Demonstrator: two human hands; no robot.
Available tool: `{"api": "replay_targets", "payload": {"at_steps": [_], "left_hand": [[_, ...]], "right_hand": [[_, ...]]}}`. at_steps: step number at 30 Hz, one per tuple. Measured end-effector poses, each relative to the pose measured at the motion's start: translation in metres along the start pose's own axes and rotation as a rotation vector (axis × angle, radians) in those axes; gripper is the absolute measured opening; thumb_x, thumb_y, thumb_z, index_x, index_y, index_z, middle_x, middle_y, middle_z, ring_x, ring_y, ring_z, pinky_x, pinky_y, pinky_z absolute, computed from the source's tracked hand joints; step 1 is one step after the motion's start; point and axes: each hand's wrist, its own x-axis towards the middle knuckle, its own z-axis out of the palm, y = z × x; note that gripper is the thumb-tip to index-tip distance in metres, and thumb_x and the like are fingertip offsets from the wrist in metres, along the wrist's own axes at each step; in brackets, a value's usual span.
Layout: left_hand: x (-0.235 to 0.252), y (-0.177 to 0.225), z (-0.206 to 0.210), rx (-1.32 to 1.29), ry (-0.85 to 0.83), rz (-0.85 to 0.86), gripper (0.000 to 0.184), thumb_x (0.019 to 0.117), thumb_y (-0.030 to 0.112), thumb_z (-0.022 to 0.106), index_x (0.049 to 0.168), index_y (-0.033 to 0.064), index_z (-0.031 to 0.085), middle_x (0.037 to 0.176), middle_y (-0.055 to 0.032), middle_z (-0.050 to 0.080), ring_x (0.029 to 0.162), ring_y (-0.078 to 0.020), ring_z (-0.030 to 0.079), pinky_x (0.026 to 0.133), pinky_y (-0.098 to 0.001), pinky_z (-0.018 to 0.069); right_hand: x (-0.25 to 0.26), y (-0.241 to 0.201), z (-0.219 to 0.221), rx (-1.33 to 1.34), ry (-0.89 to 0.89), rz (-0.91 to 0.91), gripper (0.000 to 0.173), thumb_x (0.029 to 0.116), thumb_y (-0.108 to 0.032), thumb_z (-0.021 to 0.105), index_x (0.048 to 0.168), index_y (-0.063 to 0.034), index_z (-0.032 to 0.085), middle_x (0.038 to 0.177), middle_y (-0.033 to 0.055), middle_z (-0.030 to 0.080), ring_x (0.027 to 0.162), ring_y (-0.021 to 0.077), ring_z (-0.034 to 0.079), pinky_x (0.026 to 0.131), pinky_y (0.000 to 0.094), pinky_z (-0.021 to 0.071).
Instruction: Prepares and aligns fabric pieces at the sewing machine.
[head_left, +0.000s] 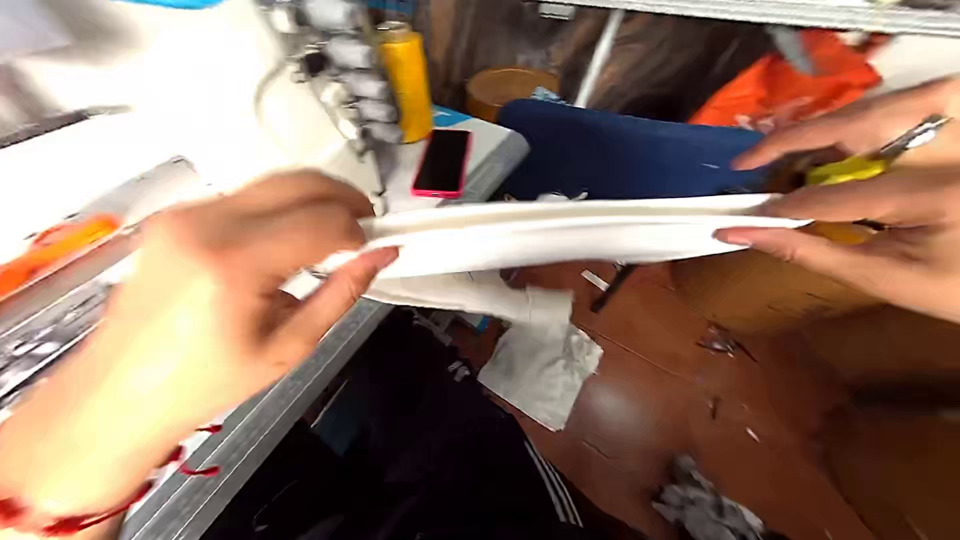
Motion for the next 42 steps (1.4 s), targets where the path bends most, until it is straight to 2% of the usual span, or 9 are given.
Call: {"api": "replay_targets", "payload": {"at_steps": [5,8,11,18,22,31,36,39,42], "left_hand": [[-0.039,0.004,0.137,-0.067,-0.262,0.125,0.032,0.1050,0.027,0.053,0.090,0.0064,0.072,0.088,-0.0092,0.075,0.077,-0.0237,0.075,0.066,-0.0405,0.0620],[-0.069,0.000,0.180,-0.218,-0.322,0.020,0.022,0.1006,0.022,0.053,0.101,0.0075,0.069,0.073,-0.0070,0.070,0.058,-0.0219,0.069,0.052,-0.0391,0.0574],[-0.065,-0.005,0.209,-0.372,-0.359,-0.164,0.030,0.1012,0.022,0.054,0.123,0.0093,0.069,0.082,-0.0016,0.076,0.062,-0.0121,0.070,0.058,-0.0300,0.0600],[-0.005,0.001,0.344,-0.608,-0.887,-0.659,0.027,0.1074,0.009,0.051,0.126,-0.0012,0.069,0.105,-0.0174,0.075,0.093,-0.0277,0.074,0.092,-0.0465,0.0582],[0.018,0.004,0.396,-0.606,-0.818,-0.660,0.028,0.1062,0.004,0.051,0.126,-0.0027,0.069,0.120,-0.0216,0.071,0.114,-0.0341,0.068,0.105,-0.0506,0.0494],[-0.005,0.009,0.458,-0.619,-0.678,-0.483,0.028,0.1024,-0.006,0.050,0.119,-0.0020,0.072,0.131,-0.0188,0.069,0.124,-0.0341,0.065,0.110,-0.0487,0.0482],[-0.056,0.016,0.480,-0.339,-1.522,-0.486,0.063,0.0970,0.002,0.062,0.157,0.0106,0.044,0.167,-0.0209,0.027,0.156,-0.0418,0.021,0.122,-0.0674,0.0183],[-0.044,0.025,0.462,-0.156,-1.904,-0.488,0.053,0.1015,0.014,0.061,0.150,0.0008,0.047,0.150,-0.0295,0.049,0.140,-0.0487,0.046,0.108,-0.0711,0.0370],[-0.027,0.028,0.445,-0.185,-1.867,-0.514,0.048,0.1049,0.021,0.055,0.150,0.0044,0.049,0.147,-0.0260,0.054,0.136,-0.0458,0.051,0.107,-0.0684,0.0395]], "right_hand": [[-0.133,-0.034,0.056,0.086,-0.179,0.253,0.034,0.1011,-0.039,0.055,0.091,-0.0163,0.079,0.098,-0.0002,0.075,0.096,0.0161,0.071,0.086,0.0348,0.0581],[-0.192,-0.048,0.096,0.191,-0.192,0.345,0.026,0.1011,-0.026,0.054,0.097,-0.0144,0.078,0.095,0.0039,0.076,0.091,0.0189,0.073,0.084,0.0325,0.0588],[-0.210,-0.053,0.109,0.302,-0.073,0.568,0.021,0.0961,-0.026,0.060,0.093,-0.0145,0.078,0.088,0.0023,0.074,0.085,0.0085,0.068,0.079,0.0185,0.0534],[-0.252,-0.023,0.196,0.543,-0.208,1.396,0.018,0.0988,-0.012,0.067,0.111,-0.0009,0.075,0.088,0.0117,0.075,0.074,0.0215,0.071,0.074,0.0447,0.0594],[-0.268,-0.018,0.208,0.384,-0.010,1.398,0.029,0.0968,-0.008,0.068,0.125,0.0001,0.067,0.085,0.0130,0.074,0.069,0.0228,0.071,0.068,0.0454,0.0599],[-0.322,-0.046,0.257,0.291,0.031,1.307,0.020,0.0952,-0.004,0.063,0.109,0.0003,0.076,0.099,0.0158,0.076,0.080,0.0256,0.074,0.076,0.0432,0.0611],[-0.352,-0.084,0.305,0.581,-0.704,1.521,0.039,0.1033,-0.015,0.055,0.139,-0.0012,0.061,0.127,0.0240,0.067,0.117,0.0400,0.066,0.103,0.0567,0.0492],[-0.357,-0.112,0.316,0.760,-1.053,1.513,0.043,0.1045,-0.018,0.054,0.144,-0.0012,0.055,0.132,0.0260,0.064,0.123,0.0414,0.062,0.107,0.0562,0.0454],[-0.354,-0.127,0.318,0.869,-1.162,1.466,0.039,0.1042,-0.017,0.054,0.140,-0.0002,0.058,0.131,0.0240,0.065,0.122,0.0390,0.062,0.106,0.0550,0.0458]]}}
